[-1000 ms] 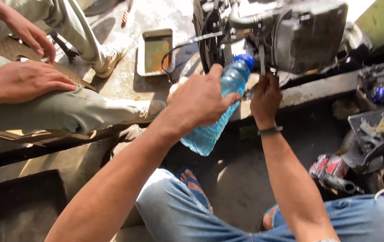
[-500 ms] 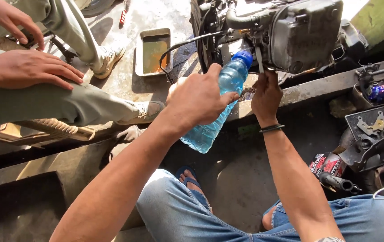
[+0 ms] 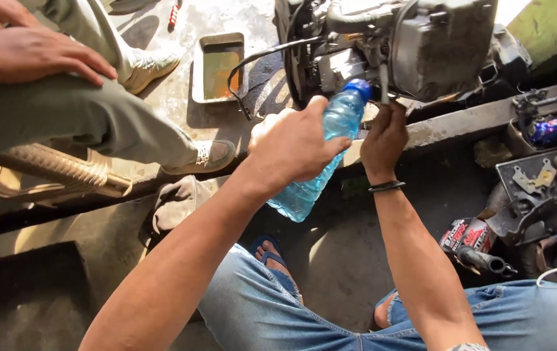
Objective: Rinsing and scrubbing a motorcycle engine part using water from a bottle and a small tool
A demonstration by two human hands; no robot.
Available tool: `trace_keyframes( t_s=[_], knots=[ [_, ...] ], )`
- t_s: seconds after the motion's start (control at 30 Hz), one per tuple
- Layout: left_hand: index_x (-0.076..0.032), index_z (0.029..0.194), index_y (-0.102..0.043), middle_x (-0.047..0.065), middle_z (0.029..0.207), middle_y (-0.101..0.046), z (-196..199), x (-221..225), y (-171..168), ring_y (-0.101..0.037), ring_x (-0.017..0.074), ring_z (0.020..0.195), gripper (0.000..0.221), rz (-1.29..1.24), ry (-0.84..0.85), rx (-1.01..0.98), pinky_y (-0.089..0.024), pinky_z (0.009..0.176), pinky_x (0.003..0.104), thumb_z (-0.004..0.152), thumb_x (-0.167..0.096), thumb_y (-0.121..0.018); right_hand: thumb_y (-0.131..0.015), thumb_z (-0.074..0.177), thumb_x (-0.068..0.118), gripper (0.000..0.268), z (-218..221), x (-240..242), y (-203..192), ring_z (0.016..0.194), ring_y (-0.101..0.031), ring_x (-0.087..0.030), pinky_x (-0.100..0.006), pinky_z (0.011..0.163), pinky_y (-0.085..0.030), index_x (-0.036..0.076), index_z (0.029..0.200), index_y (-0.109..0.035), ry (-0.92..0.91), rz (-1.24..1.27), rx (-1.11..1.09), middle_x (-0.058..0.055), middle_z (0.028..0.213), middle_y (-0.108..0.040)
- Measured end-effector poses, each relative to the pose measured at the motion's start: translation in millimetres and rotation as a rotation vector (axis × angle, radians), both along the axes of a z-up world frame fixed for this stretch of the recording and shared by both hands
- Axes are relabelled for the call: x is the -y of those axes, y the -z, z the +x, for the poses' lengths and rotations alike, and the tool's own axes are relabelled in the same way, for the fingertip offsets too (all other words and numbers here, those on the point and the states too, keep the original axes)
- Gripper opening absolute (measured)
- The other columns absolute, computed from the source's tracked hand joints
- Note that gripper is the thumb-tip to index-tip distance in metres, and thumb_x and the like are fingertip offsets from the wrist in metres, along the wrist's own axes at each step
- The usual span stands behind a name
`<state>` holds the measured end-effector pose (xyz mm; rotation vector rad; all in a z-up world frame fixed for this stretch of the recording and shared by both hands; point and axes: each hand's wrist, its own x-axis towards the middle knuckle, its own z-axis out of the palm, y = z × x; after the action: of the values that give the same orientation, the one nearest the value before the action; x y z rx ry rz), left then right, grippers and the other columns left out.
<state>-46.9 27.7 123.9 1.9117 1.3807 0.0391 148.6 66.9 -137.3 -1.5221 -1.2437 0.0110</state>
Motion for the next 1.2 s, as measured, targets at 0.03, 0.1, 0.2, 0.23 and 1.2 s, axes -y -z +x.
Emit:
trace_keyframes(
  t_s=[0.03,0.1,0.2,0.23,1.2],
  knots=[
    [-0.004,0.144,-0.039,0.035,0.123,-0.062,0,2,-2,-0.063,0.0519,0.118,0.066,0.048,0.008,-0.003,-0.051,0.099,0.064,0.095,-0.043,-0.060,-0.046,0.114,0.022,0.020,-6,2,-14,0.072,-0.069,-0.036,-0.047,0.069,-0.055,0.010,0.117,-0.062,0.001,0.054,-0.032,-0.013,0.074,-0.066],
    [-0.005,0.140,-0.041,0.035,0.118,-0.063,-1,11,2,-0.065,0.0524,0.115,0.062,0.069,0.013,-0.009,-0.054,0.096,0.063,0.094,-0.041,-0.061,-0.043,0.115,0.021,0.023,-11,20,-3,0.069,-0.067,-0.034,-0.046,0.067,-0.055,0.008,0.118,-0.061,0.000,0.080,-0.067,-0.014,0.075,-0.064],
    [-0.002,0.132,-0.046,0.035,0.111,-0.063,-1,3,-3,-0.067,0.0549,0.106,0.056,0.175,0.033,-0.005,-0.056,0.089,0.064,0.093,-0.038,-0.064,-0.040,0.115,0.028,0.030,-3,3,25,0.072,-0.060,-0.052,-0.059,0.061,-0.047,0.006,0.117,-0.059,0.067,0.056,-0.035,-0.025,0.080,-0.058],
    [-0.003,0.130,-0.048,0.033,0.107,-0.064,-4,2,-8,-0.069,0.0541,0.102,0.053,0.209,0.052,-0.031,-0.057,0.084,0.064,0.092,-0.037,-0.065,-0.040,0.116,0.028,0.029,-4,-2,21,0.072,-0.063,-0.045,-0.053,0.063,-0.049,0.006,0.118,-0.059,0.062,0.087,-0.048,-0.020,0.080,-0.060],
    [-0.020,0.147,-0.048,0.006,0.106,-0.072,9,-25,-52,-0.070,0.0323,0.090,0.062,0.419,0.082,-0.460,-0.061,0.064,0.048,0.098,-0.052,-0.066,-0.049,0.111,0.023,0.024,-41,-4,-65,0.064,-0.049,-0.013,-0.030,0.057,-0.045,0.006,0.106,-0.064,-0.090,0.078,-0.368,-0.005,0.084,-0.062]
  ],
)
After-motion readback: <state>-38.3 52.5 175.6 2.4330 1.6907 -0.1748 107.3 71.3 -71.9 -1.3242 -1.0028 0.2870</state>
